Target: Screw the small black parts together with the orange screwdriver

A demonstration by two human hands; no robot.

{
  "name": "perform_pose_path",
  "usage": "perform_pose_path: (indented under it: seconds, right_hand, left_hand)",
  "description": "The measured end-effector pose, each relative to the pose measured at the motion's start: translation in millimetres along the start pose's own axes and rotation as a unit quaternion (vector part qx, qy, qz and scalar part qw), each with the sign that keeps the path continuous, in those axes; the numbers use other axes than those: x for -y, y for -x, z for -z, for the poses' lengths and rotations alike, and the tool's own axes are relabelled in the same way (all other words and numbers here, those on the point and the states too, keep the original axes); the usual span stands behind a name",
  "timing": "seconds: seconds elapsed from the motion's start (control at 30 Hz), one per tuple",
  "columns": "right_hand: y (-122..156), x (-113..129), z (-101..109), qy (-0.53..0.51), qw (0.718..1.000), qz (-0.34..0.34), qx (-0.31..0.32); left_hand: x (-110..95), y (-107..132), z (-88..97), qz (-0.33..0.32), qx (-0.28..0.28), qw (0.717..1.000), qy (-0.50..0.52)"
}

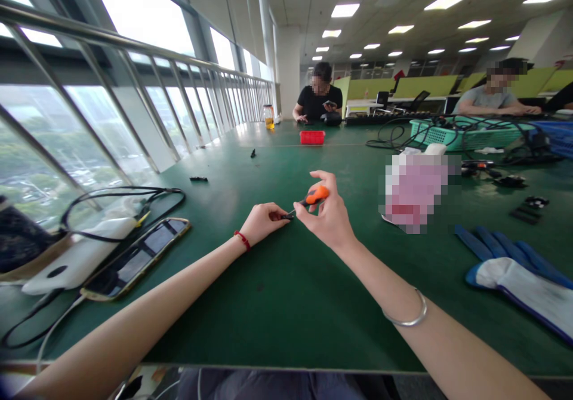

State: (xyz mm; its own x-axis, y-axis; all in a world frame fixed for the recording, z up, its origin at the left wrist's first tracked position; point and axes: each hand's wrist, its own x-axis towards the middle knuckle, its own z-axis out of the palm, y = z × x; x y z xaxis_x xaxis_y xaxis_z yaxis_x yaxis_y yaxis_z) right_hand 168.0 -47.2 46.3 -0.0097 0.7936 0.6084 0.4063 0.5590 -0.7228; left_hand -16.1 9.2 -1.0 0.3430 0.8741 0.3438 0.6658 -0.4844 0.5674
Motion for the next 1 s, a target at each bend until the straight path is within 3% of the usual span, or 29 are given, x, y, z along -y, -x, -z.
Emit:
perform_pose_path:
  seconds: [0.17, 0.3, 0.47, 0.73, 0.9, 1.0]
  right_hand:
    - [0.9, 5.6, 0.9, 0.042, 0.999, -0.032, 0.012]
    - [1.5, 5.9, 1.6, 0.016, 0.999, -0.011, 0.031]
    - [0.6, 0.0, -0.8, -0.023, 0.999, 0.021, 0.011]
    - [3.2, 8.9, 0.8, 0.028, 0.999, 0.003, 0.025]
    - [2.6, 4.4, 0.8, -0.002, 1.0, 0.023, -0.008]
    - [2.2, 4.8, 1.4, 0.031, 0.999, 0.005, -0.033]
  left_hand:
    - [-1.5, 0.0, 0.1, 0.005, -0.002, 1.0, -0.002]
    - [-1.4, -0.1, 0.1, 0.003, 0.001, 1.0, -0.002]
    - [-0.4, -0.1, -0.1, 0.001, 0.001, 1.0, 0.002]
    - [-3.1, 0.7, 0.8, 0.012, -0.001, 1.0, 0.0]
    - [-2.6, 0.7, 0.5, 0.007, -0.001, 1.0, 0.001]
    - [-1.7, 0.2, 0.6, 0.005, 0.0, 1.0, 0.002]
